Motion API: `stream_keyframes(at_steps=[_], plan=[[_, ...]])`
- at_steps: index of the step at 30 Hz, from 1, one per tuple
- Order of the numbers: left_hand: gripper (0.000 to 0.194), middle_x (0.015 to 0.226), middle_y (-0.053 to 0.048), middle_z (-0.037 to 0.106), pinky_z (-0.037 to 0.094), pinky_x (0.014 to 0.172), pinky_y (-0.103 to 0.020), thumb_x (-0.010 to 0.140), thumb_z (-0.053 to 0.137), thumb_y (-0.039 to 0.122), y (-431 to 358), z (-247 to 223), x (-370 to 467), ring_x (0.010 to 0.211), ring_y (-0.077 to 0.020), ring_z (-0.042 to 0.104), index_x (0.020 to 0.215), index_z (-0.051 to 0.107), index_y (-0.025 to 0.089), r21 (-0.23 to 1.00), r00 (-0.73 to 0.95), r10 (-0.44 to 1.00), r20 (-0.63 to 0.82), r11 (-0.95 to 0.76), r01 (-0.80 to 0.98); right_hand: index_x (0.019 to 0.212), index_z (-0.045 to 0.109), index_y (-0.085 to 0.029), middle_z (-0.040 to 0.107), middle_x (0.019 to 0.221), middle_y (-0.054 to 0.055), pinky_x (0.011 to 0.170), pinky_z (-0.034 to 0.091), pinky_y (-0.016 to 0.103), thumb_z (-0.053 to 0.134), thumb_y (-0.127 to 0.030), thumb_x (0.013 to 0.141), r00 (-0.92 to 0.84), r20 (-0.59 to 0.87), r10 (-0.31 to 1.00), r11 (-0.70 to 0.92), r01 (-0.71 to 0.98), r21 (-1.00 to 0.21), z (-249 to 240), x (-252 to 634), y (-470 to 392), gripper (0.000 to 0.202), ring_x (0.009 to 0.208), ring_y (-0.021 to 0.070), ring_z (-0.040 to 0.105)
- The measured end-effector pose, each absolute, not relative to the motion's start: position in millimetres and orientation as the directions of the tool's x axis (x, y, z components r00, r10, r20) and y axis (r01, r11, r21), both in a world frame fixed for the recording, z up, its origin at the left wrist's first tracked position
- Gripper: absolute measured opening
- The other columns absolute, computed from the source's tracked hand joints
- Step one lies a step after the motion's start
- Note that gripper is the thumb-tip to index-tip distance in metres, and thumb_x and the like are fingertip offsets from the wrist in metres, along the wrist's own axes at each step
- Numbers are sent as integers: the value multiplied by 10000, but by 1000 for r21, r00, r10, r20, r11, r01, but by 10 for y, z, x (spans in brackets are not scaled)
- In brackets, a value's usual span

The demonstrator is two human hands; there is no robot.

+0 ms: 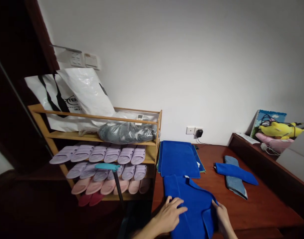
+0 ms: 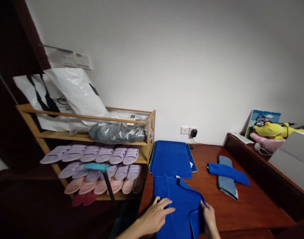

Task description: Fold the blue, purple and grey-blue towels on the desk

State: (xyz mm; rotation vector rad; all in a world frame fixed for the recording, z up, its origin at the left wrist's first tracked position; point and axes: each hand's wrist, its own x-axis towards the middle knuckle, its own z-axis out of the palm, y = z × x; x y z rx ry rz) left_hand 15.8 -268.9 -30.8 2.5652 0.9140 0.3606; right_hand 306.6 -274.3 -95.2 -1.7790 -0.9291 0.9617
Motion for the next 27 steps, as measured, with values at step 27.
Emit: stream_keyframes(at_steps=[27], plan=[[311, 1012, -33, 580, 173, 1074, -510, 636, 659, 231, -2426, -189, -503, 1102, -278, 471, 939, 596, 252, 226, 877, 479, -38, -851, 474, 1035, 655, -179, 698, 1017, 148, 808, 510, 355, 306, -417, 827, 585, -136, 800, -575, 680, -455, -1206, 4555, -2919, 471, 977, 298, 645]])
